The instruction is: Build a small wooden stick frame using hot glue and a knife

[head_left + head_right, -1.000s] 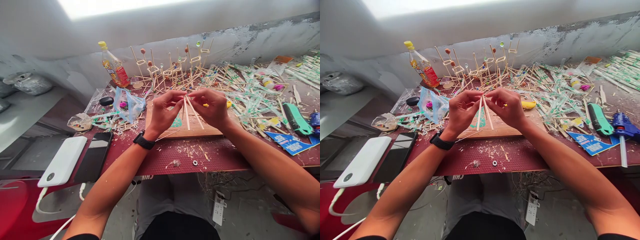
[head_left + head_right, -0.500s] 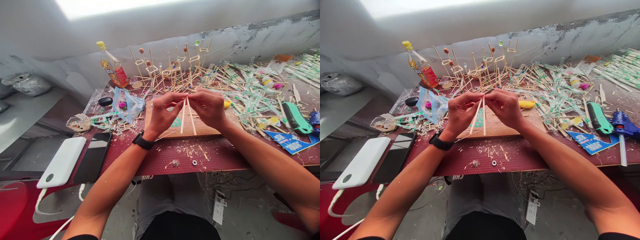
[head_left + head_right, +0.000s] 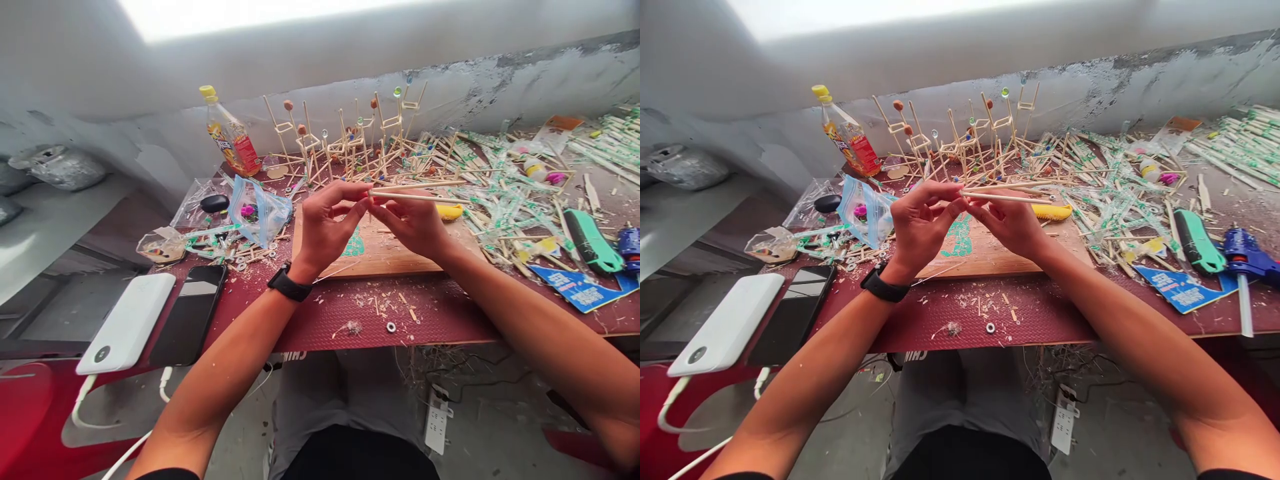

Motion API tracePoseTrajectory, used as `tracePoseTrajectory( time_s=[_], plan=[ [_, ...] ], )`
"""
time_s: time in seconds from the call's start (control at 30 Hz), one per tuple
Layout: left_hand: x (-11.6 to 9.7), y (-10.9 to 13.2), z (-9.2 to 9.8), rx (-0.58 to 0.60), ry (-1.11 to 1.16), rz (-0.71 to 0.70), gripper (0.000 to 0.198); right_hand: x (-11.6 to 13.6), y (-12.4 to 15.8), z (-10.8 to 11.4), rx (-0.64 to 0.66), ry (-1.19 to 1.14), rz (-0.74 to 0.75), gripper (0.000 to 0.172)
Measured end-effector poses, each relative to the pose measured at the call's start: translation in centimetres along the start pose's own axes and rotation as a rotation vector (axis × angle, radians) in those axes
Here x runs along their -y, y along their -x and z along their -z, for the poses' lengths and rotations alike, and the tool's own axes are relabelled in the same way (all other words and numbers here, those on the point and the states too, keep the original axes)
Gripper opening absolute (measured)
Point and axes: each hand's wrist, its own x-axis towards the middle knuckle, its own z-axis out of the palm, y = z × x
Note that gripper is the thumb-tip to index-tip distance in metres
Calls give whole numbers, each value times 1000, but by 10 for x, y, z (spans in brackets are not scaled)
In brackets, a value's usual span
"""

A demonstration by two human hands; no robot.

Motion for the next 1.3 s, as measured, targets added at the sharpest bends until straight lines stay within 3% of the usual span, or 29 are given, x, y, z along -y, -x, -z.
tracePoseTrajectory(
  time_s=[0.13,0.33,0.57,1.07,1.3],
  plan=[
    [-5,0,3,65,-34,15,15,-4,-3,6,-14,145,78,33],
    [-4,-2,4,113,-57,-115,10,-8,-11,9,-20,84,237,29],
    [0,-2,6,94,-14,-99,18,-4,-9,10,6,60,296,12],
    [-3,0,4,107,41,-65,12,-7,-11,13,4,130,221,38],
    [-1,0,5,140,56,-104,16,-13,-12,18,42,199,365,26]
  ],
)
